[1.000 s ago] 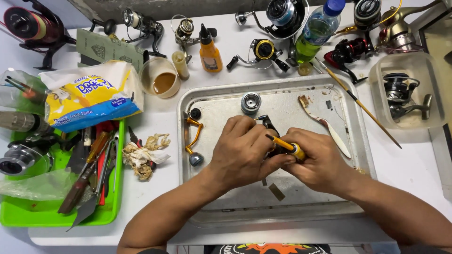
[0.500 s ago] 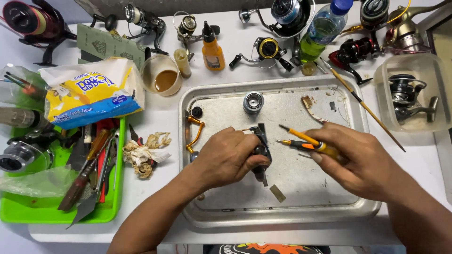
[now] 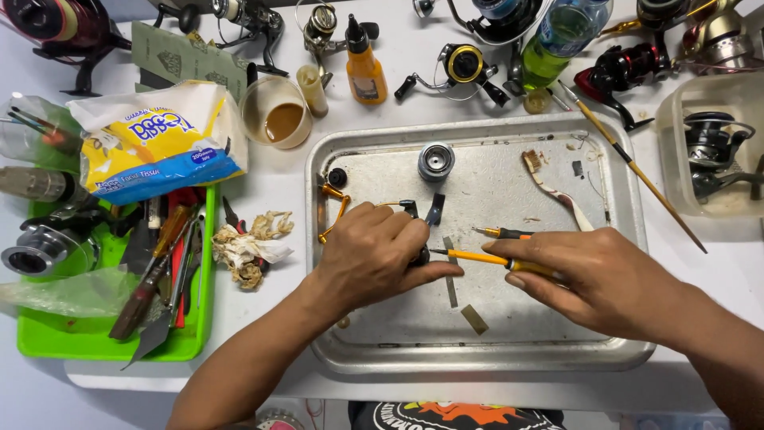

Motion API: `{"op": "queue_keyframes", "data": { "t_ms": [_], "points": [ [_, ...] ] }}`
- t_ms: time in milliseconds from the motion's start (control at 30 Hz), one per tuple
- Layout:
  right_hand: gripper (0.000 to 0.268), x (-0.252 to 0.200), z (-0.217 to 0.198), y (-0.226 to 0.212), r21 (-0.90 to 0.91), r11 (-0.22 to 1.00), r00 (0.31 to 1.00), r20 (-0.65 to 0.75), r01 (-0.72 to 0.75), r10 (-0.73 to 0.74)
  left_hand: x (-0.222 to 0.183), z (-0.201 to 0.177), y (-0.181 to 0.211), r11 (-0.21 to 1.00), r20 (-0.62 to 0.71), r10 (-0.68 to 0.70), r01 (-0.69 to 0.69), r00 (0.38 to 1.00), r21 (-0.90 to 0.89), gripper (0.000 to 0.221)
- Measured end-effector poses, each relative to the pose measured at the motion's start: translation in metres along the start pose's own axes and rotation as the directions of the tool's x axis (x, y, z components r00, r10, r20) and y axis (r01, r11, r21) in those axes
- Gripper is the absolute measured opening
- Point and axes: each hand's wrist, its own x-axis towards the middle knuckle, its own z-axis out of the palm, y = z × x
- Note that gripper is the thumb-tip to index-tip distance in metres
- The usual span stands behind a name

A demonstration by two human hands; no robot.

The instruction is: The person uses a screwdriver to loosen and remove a screw from a fishing reel. They then dip a small piece of sandpaper into a liquid and rub it against the screwdriver tip.

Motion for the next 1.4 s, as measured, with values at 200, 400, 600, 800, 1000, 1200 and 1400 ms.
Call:
{"op": "queue_keyframes", "data": {
  "t_ms": [200,400,600,800,1000,1200,1400],
  "points": [
    [0.040,0.005,0.000,-0.006,0.000,1.000,1.000,-0.010,-0.028,0.028,-0.006,0.000,0.001,0.983,0.050,-0.088,0.078,0.995,0.167,0.038],
    [0.045,0.006,0.007,-0.010,-0.057,0.994,0.996,0.020,-0.091,0.093,-0.014,0.002,0.004,0.966,0.007,-0.176,0.171,0.984,0.196,0.036],
    [0.040,0.016,0.018,-0.031,0.031,0.999,0.999,0.002,-0.041,0.041,-0.025,0.018,-0.003,0.976,-0.083,-0.196,0.203,0.977,0.085,0.014],
    [0.039,0.020,0.022,-0.040,-0.009,0.998,0.998,0.024,-0.064,0.064,-0.032,0.029,-0.008,0.990,-0.155,-0.144,0.144,0.977,-0.012,0.015],
    [0.041,0.017,0.024,-0.044,-0.033,0.997,0.997,0.022,-0.075,0.076,-0.038,0.037,-0.011,0.992,-0.132,-0.123,0.126,0.984,0.013,0.028],
    [0.041,0.013,0.024,-0.047,-0.082,0.992,0.995,0.021,-0.091,0.093,-0.036,0.037,-0.011,0.994,-0.146,-0.112,0.112,0.983,-0.004,0.031],
    [0.040,0.011,0.024,-0.046,-0.081,0.992,0.995,0.008,-0.095,0.096,-0.033,0.033,-0.007,0.993,-0.148,-0.114,0.118,0.982,0.019,0.036]
  ]
}}
